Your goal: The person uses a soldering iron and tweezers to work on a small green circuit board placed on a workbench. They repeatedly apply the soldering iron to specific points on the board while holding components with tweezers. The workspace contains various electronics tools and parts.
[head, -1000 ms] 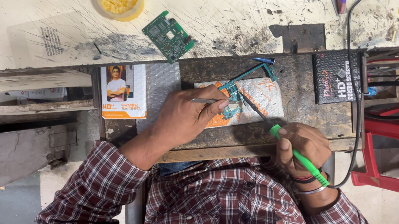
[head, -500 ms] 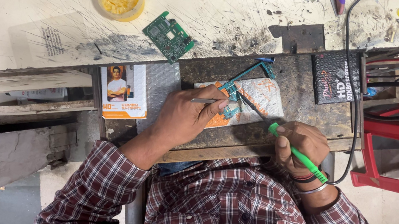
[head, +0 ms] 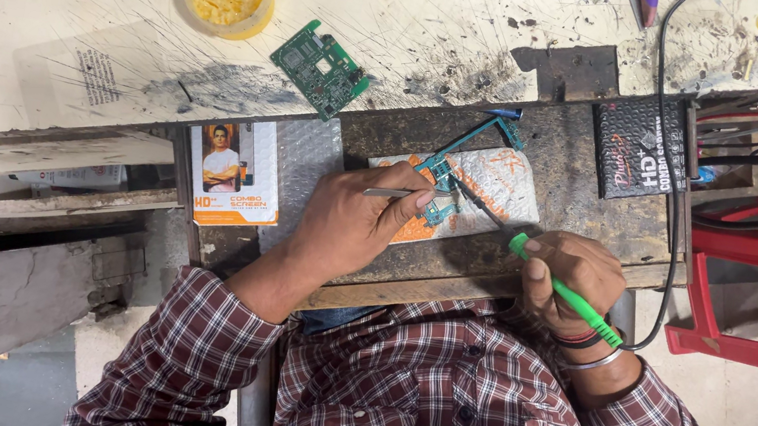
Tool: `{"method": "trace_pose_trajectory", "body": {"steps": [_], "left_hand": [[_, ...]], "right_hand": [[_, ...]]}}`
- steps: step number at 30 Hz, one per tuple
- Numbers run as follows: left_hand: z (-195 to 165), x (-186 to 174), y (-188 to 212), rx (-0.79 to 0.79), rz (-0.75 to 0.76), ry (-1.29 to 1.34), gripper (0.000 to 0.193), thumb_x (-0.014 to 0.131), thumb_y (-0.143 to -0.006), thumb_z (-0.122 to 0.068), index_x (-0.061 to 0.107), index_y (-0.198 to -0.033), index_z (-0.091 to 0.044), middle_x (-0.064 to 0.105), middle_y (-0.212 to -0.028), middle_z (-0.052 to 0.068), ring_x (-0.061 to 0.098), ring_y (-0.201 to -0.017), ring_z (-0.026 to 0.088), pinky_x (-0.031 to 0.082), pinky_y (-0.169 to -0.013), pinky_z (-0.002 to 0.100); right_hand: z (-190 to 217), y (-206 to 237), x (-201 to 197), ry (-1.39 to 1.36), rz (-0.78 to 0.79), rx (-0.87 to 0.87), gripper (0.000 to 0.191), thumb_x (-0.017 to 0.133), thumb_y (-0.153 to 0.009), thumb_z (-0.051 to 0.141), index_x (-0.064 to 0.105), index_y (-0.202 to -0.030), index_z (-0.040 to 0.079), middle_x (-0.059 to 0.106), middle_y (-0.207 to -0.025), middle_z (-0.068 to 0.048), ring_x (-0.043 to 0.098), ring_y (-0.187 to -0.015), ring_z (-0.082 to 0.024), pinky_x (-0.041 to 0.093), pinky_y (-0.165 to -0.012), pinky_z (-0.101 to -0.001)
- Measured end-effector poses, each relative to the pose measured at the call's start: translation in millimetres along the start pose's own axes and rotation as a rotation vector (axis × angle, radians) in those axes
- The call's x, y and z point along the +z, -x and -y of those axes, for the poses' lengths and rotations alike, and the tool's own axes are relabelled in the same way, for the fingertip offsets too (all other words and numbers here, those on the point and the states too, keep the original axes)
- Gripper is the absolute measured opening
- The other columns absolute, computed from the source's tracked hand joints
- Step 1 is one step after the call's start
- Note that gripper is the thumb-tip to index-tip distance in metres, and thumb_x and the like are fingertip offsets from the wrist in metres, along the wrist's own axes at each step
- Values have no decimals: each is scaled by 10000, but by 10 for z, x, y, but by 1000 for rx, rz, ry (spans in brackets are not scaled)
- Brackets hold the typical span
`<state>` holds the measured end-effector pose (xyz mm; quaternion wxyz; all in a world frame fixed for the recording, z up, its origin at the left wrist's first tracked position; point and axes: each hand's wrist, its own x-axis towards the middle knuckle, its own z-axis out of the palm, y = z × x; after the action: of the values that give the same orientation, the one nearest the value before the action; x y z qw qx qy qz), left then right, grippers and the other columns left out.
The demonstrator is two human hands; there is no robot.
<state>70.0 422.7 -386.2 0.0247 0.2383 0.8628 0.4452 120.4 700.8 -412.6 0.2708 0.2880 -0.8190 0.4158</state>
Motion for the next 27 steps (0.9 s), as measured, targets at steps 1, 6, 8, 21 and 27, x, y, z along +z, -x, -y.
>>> {"method": "trace_pose_trajectory", "body": {"steps": [1,6,8,21,27], "left_hand": [[3,-3,1,-2,2,-1,288,557,-1072,-373,670,-1044,-110,757,-791,76,762,-680,237,555,-560,393],[21,36,-2,-18,12,-2,284,556,-1072,-371,672,-1033,-114,749,-764,76,767,-684,235,559,-570,396],[31,48,5,0,0,-2,284,558,-1073,-368,672,-1036,-110,756,-785,80,765,-696,245,558,-571,400],[35,105,32,5,-3,14,310,540,-1077,-385,670,-1041,-106,770,-838,79,775,-720,240,576,-584,392],[13,109,45,0,-7,-7,303,548,-1078,-387,672,-1036,-114,769,-834,85,773,-726,259,576,-610,405]], "right_hand": [[1,-4,-4,-6,8,-1,110,602,-1042,90,535,-991,19,679,-774,-108,727,-684,-276,578,-617,-370],[-12,-5,-15,-35,54,-32,120,602,-1023,116,546,-995,14,675,-758,-103,725,-678,-278,575,-612,-372],[-13,6,-8,-41,27,-13,107,592,-1046,99,540,-999,19,678,-770,-100,731,-689,-274,584,-623,-370],[4,71,-22,-11,21,35,99,589,-1075,110,555,-1043,23,690,-790,-105,728,-693,-265,573,-627,-369],[-16,79,-7,-67,22,-27,125,604,-1046,123,547,-1005,19,668,-757,-99,722,-679,-272,573,-615,-371]]}}
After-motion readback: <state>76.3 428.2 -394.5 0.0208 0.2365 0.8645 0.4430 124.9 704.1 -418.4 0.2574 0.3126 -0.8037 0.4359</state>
